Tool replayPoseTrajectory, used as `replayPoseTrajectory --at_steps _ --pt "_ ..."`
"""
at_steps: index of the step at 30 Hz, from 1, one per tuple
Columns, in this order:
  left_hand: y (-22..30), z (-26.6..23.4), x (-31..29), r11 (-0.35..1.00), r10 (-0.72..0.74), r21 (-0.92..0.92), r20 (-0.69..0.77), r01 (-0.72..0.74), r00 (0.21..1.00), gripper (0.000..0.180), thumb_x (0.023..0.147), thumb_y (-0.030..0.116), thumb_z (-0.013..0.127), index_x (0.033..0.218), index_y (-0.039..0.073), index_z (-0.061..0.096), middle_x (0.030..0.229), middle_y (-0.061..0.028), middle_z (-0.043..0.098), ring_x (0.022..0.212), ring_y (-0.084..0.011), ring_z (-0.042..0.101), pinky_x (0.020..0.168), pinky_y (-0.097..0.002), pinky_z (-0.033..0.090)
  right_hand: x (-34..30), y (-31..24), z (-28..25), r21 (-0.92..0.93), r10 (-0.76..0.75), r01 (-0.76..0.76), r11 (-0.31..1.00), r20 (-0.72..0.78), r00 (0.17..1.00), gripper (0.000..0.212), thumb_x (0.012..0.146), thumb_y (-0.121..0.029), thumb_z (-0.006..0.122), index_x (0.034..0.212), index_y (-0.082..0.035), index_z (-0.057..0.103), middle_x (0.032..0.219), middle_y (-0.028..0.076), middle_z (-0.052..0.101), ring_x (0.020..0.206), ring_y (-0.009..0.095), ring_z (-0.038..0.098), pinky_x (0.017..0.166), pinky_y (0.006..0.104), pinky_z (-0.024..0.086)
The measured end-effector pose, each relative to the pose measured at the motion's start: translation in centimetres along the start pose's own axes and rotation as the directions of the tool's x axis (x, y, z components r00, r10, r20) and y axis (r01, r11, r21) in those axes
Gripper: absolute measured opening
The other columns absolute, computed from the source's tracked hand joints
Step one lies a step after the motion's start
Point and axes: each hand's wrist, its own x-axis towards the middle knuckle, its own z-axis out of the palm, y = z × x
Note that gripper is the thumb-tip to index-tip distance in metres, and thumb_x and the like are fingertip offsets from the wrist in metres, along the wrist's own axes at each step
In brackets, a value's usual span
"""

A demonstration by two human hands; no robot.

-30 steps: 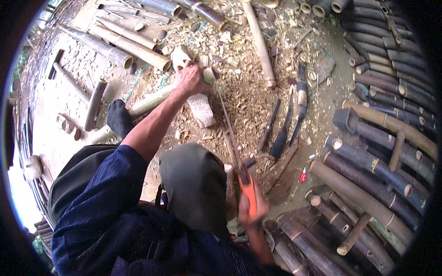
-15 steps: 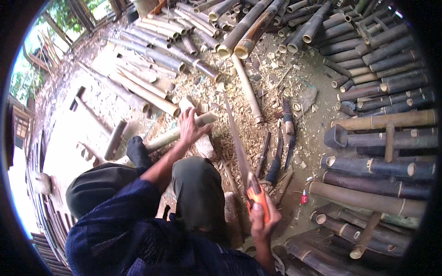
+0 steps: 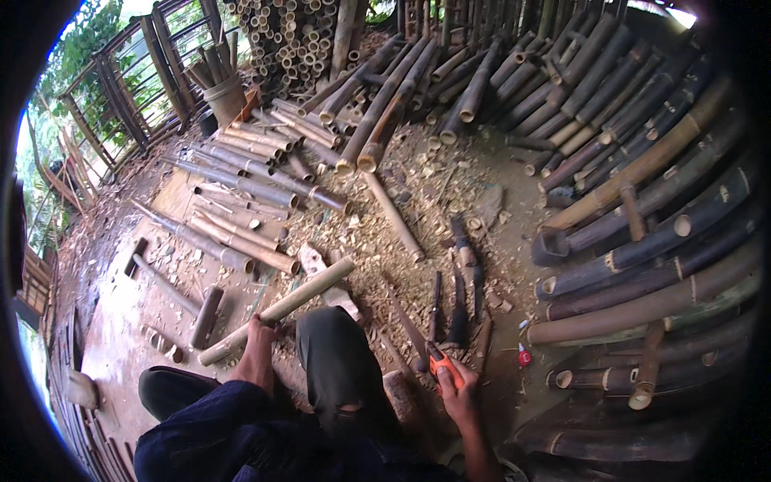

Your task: The person selects a bamboo pole and uses a hand saw to cut it into smaller sections. They then use a knife to split the bamboo lengthwise and a wooden mallet to drive the split further.

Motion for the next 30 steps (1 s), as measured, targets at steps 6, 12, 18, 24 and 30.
replayPoseTrajectory --at_steps 6,12,18,24,30 --pt "1.0 2.5 -15.9 0.78 0.621 -0.26 0.432 -0.568 0.655 0.051 0.091 0.011 0.078 0.134 0.0 0.055 0.105 -0.006 0.069 0.088 -0.0172 0.067 0.075 -0.0383 0.055 0.2 1.5 -0.5 0.016 0.125 -0.125 0.992 -0.003 0.992 0.024 0.103 -0.019 0.062 0.108 0.002 0.069 0.059 -0.004 0.05 0.045 0.004 0.046 0.041 0.0264 0.037" --pt "12.4 7.7 -32.8 0.308 0.809 -0.399 0.587 -0.864 0.018 0.047 0.091 0.018 0.078 0.129 -0.002 0.059 0.1 -0.0066 0.065 0.085 -0.0128 0.061 0.073 -0.0302 0.051 -1.1 -0.5 0.6 0.087 0.344 -0.338 0.937 -0.074 0.936 0.029 0.103 -0.03 0.063 0.102 -0.001 0.068 0.053 -0.001 0.047 0.041 0.009 0.045 0.039 0.0286 0.037" --pt "13.8 5.8 -28.6 0.023 0.313 0.12 0.942 -0.992 0.122 0.044 0.083 0.011 0.08 0.124 0.001 0.068 0.092 -0.0073 0.072 0.078 -0.0177 0.066 0.069 -0.0317 0.054 -0.8 -1.8 0.9 0.188 0.398 -0.381 0.905 -0.065 0.915 0.03 0.104 -0.029 0.063 0.108 0.001 0.067 0.054 -0.001 0.046 0.041 0.01 0.044 0.04 0.0297 0.036" --pt "6.4 0.6 -8.0 -0.539 0.009 0.208 0.97 -0.816 0.241 0.046 0.073 0.022 0.083 0.116 0.009 0.071 0.103 -0.0121 0.076 0.096 -0.0303 0.074 0.081 -0.0456 0.059 -0.2 -1.2 1.9 0.187 0.372 -0.362 0.913 -0.025 0.928 0.027 0.104 -0.026 0.062 0.103 0.0 0.065 0.054 0.0 0.044 0.041 0.012 0.044 0.038 0.0309 0.038" --pt "0.1 0.7 -7.7 -0.661 0.017 0.313 0.915 -0.683 0.403 0.057 0.075 0.029 0.083 0.124 0.009 0.064 0.123 -0.0157 0.064 0.127 -0.0344 0.054 0.102 -0.0571 0.047 -0.2 -0.8 0.0 0.244 0.415 -0.399 0.884 -0.013 0.91 0.024 0.105 -0.024 0.059 0.106 0.0 0.063 0.055 0.0 0.043 0.042 0.01 0.043 0.039 0.0295 0.039"
